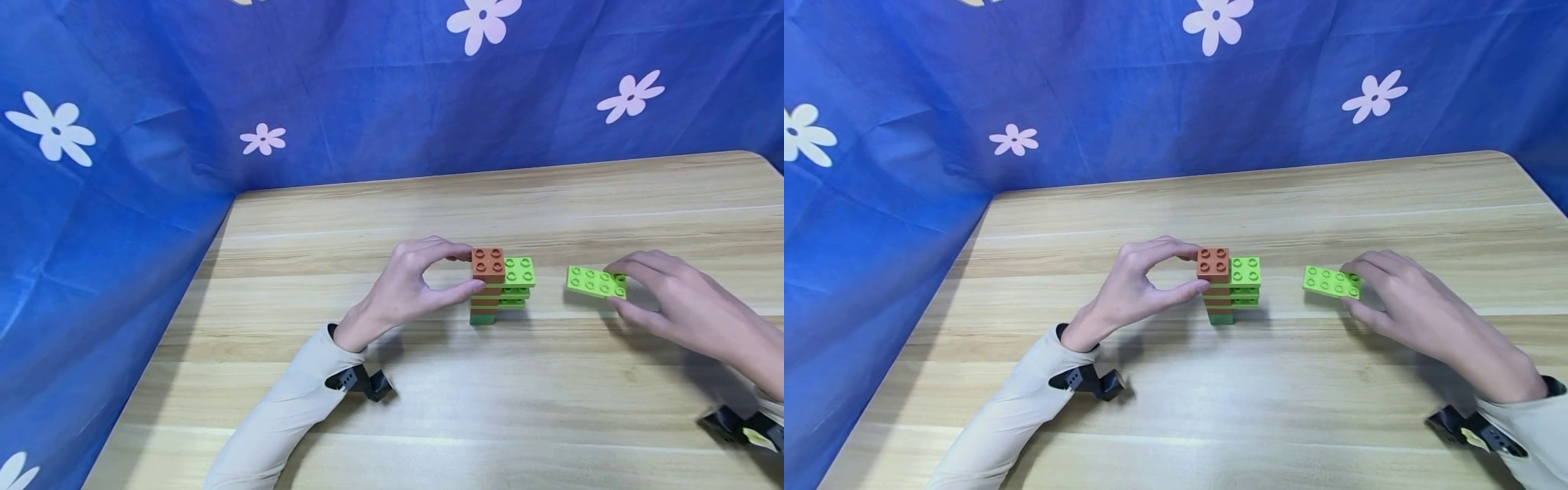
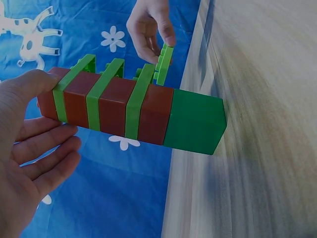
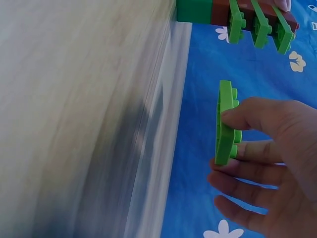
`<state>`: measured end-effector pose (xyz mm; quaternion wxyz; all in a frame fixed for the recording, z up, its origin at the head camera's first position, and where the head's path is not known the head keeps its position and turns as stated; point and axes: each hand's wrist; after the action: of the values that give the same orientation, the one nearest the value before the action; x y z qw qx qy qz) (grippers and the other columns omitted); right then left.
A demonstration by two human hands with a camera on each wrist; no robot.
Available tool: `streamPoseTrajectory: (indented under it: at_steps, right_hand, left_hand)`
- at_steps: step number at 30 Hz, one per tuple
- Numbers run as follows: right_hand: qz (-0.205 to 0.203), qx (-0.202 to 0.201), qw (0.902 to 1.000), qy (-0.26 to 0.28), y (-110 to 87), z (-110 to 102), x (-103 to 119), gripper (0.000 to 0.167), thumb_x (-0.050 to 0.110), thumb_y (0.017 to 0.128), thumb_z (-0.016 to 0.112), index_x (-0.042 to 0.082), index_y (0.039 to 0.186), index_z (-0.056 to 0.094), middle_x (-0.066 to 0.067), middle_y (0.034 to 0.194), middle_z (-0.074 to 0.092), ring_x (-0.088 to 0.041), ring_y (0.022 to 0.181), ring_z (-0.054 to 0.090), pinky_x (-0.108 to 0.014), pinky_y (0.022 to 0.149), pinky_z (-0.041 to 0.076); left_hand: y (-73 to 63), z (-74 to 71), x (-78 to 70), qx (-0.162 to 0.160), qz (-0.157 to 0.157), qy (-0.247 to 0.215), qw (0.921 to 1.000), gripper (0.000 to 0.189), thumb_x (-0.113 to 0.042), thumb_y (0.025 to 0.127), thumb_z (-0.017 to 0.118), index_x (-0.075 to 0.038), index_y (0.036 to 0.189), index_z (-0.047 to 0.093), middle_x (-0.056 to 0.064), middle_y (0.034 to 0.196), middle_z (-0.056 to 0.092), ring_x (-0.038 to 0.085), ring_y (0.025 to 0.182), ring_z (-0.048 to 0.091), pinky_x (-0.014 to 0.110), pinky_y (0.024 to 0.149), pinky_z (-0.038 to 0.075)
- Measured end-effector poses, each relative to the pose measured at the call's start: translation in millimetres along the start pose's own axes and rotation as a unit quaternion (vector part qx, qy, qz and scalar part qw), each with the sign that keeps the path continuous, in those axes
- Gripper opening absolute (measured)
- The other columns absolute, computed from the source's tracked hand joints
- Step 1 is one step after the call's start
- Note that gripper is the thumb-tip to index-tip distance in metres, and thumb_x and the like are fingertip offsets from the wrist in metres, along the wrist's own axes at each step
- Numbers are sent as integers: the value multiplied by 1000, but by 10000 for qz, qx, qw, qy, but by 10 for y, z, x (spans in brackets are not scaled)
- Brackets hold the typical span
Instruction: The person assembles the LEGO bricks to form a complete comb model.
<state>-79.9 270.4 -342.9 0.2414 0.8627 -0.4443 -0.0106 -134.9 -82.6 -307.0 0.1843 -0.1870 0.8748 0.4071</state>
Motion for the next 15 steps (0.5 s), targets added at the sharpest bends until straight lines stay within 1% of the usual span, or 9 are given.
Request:
streamPoseTrajectory:
  at_steps: [2, 7, 15]
  right_hand:
    - [-28, -29, 10000, 27, 18, 2, 8, 43, 12, 67, 81, -1, 105, 66, -12, 100, 66, -30, 95, 62, -44, 79, 48]
    - [21, -38, 10000, 29, 37, 3, 26, 44, 11, 65, 81, -1, 104, 66, -12, 100, 66, -29, 96, 60, -44, 78, 48]
    - [62, -43, 10000, 25, 54, -1, 46, 44, 11, 65, 81, -1, 104, 66, -12, 101, 65, -29, 96, 60, -45, 77, 49]
  left_hand:
    - [-2, -1, 0, -4, -12, -5, 10000, 35, -12, 75, 82, 5, 103, 70, 14, 97, 72, 18, 90, 68, 21, 87, 52]
    - [-3, -5, -5, 2, -25, 2, 10000, 35, -12, 75, 82, 5, 103, 70, 14, 97, 72, 18, 91, 67, 21, 87, 52]
    - [4, 0, -2, -11, 24, 3, 10000, 35, -12, 75, 82, 5, 103, 70, 15, 97, 72, 18, 90, 68, 21, 87, 52]
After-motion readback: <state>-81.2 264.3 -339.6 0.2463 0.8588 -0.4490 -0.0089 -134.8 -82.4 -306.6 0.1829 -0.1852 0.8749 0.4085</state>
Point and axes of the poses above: each hand's wrist, its own y-axis towards the middle knuckle, its own z-axis out of the palm, x = y × z
